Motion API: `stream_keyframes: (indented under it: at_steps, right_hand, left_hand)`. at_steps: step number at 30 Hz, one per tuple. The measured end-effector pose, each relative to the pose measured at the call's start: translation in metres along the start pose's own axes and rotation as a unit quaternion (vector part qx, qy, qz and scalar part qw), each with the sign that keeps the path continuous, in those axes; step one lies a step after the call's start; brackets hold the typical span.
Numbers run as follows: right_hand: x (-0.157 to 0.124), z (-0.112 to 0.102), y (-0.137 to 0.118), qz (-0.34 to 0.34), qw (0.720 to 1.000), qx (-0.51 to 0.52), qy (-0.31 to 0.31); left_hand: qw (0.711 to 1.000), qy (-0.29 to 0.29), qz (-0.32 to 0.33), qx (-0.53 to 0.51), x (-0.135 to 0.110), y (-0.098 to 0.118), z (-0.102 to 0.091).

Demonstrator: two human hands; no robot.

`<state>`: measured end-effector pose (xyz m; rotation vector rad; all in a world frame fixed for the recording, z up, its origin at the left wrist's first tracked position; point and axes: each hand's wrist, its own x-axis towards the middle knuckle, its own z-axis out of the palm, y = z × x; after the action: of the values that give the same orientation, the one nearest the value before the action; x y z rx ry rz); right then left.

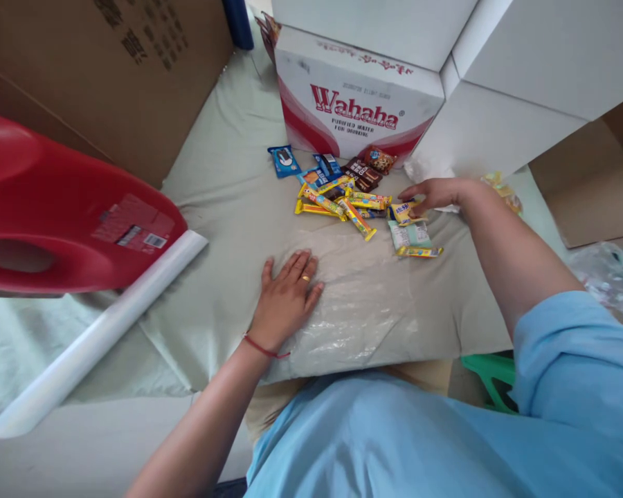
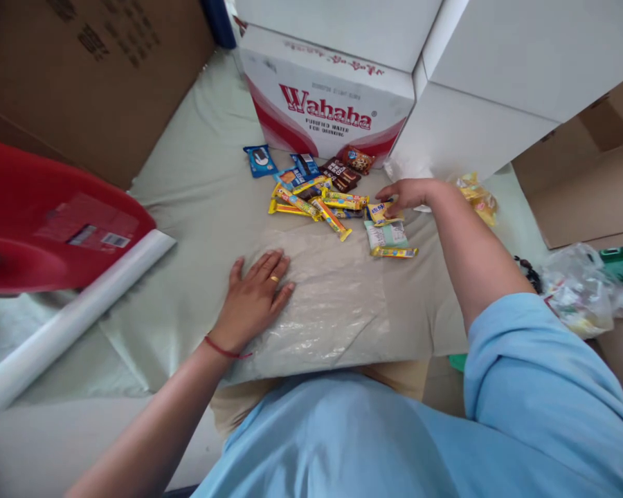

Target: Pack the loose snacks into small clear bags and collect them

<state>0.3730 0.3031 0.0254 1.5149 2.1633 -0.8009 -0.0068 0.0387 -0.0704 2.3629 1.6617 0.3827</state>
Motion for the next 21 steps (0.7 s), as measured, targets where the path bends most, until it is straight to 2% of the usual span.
stream_keyframes:
  at_steps: [4,6,8,10,13,15,18,21]
  right_hand:
    - [-0.010,0.010,-0.008,0.023,0.998,0.015,-0.049]
    - [-0.015,0.019,-0.009,0.022,0.999,0.021,-0.045]
    - [-0.024,0.029,-0.007,0.008,1.000,0.016,0.011]
    - [-0.037,0.039,-0.003,-0.003,0.994,0.015,0.107]
    - [-0.068,0.053,0.009,0.013,0.967,0.043,0.250]
    - [-0.092,0.064,0.019,0.040,0.948,0.052,0.311]
    - [-0.123,0.090,0.032,0.098,0.938,0.036,0.331]
    - [-0.140,0.124,0.040,0.175,0.944,0.027,0.279]
  left_hand:
    - [1.000,0.004,-0.003,0.002,0.000,-0.001,0.001]
    - [1.000,0.003,-0.002,0.003,0.000,-0.001,0.002]
    - [1.000,0.001,-0.002,0.004,0.000,-0.001,0.002]
    - [1.000,0.002,-0.003,0.002,0.000,-0.001,0.002]
    - [1.000,0.000,-0.006,-0.002,0.000,-0.001,0.002]
    - [1.000,-0.002,-0.007,-0.003,0.000,-0.001,0.002]
    - [1.000,-0.002,-0.009,-0.001,0.000,-0.001,0.003]
    - [1.000,-0.003,-0.009,0.001,0.000,0.000,0.002]
